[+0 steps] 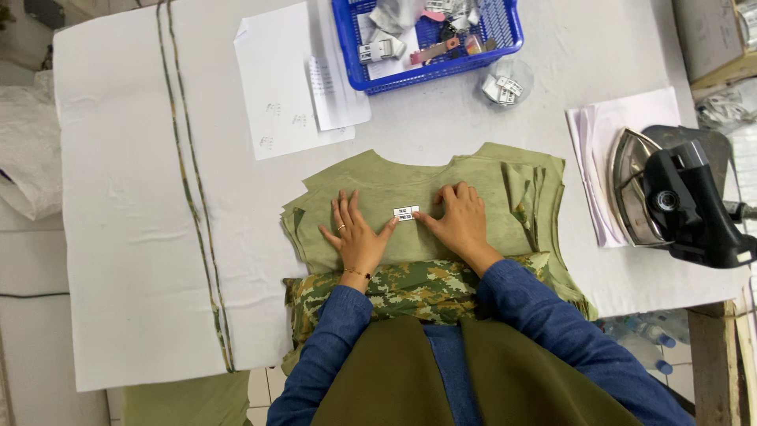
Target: The person places small white labels on the back of a green t-shirt and irons them into place. They repeat this process for several shirts, smoothing the fabric and using an iron to adhere the labels.
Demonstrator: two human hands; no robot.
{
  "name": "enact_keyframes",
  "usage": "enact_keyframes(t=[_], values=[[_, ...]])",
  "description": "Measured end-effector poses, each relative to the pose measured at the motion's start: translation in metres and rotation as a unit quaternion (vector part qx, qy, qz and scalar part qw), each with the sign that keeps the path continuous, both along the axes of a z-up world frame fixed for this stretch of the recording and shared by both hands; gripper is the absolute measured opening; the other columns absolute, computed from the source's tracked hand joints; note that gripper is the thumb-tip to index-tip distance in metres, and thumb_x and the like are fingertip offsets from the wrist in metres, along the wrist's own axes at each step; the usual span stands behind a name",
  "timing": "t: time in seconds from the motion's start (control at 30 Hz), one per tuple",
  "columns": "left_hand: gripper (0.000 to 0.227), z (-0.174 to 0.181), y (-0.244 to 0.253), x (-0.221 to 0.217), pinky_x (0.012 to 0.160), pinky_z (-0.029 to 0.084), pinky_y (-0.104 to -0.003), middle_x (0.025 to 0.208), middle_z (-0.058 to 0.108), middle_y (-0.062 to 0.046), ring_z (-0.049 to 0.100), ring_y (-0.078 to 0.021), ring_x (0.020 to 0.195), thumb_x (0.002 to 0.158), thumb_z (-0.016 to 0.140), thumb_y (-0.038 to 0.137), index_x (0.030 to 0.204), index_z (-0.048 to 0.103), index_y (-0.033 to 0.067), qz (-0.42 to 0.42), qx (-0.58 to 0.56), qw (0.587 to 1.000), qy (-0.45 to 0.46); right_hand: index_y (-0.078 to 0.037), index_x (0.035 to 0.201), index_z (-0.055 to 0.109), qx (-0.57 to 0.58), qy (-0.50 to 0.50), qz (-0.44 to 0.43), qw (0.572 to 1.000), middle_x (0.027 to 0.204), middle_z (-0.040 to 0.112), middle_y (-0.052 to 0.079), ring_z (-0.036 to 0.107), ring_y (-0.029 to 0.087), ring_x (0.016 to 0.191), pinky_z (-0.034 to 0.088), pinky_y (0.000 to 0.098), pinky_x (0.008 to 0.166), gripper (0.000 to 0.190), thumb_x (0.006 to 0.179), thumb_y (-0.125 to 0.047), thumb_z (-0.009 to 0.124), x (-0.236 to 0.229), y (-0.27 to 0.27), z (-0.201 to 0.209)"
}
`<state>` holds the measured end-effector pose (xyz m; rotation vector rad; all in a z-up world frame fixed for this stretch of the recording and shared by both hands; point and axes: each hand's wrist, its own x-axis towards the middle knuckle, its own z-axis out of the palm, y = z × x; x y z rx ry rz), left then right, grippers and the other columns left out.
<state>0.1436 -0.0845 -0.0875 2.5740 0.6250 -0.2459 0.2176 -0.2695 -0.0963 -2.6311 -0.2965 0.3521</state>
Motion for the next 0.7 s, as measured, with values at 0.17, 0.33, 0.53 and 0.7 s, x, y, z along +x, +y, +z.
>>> enact_keyframes(t=[0.17,0.33,0.53,0.7], values=[[0.095,-0.011,-0.001,0.000,0.106,0.001,-0.072,0.159,0.012,-0.013,0.007,-0.0330,0.148,0.082,0.064,0.063,0.151,0.019,0.0146,-0.001,0.028,1.000,-0.012,-0.017,0.094,0.057,-0.001,0.005,0.000,1.000,0.102,0.053,0.009,0.055,0.032,0.105,0.042,0.0421,0.085,0.047,0.073,-0.056,0.075,0.001,-0.003,0.005],[0.096,-0.018,-0.001,-0.003,0.106,-0.002,-0.071,0.158,0.015,-0.014,0.009,-0.0330,0.148,0.080,0.065,0.064,0.150,0.022,0.0141,-0.003,0.053,0.998,-0.020,-0.017,0.095,0.058,-0.008,0.002,0.004,1.000,0.102,0.054,0.009,0.055,0.032,0.104,0.042,0.0416,0.083,0.047,0.074,-0.056,0.075,0.001,-0.003,0.007],[0.093,-0.010,-0.003,-0.002,0.105,-0.001,-0.072,0.158,0.017,-0.015,0.011,-0.0339,0.147,0.081,0.067,0.060,0.149,0.024,0.0128,-0.002,0.040,0.999,-0.036,-0.018,0.094,0.057,-0.007,0.007,0.006,1.000,0.103,0.053,0.009,0.054,0.032,0.105,0.042,0.0416,0.084,0.048,0.074,-0.057,0.073,0.001,-0.004,0.004],[0.094,0.002,-0.016,0.007,0.105,0.012,-0.076,0.156,0.017,-0.020,0.010,-0.0418,0.147,0.079,0.071,0.052,0.148,0.021,0.0122,0.014,0.038,0.999,-0.025,-0.017,0.089,0.053,-0.037,-0.001,0.025,0.999,0.104,0.052,0.007,0.052,0.029,0.107,0.039,0.0416,0.086,0.045,0.075,-0.057,0.069,0.000,-0.002,-0.001]])
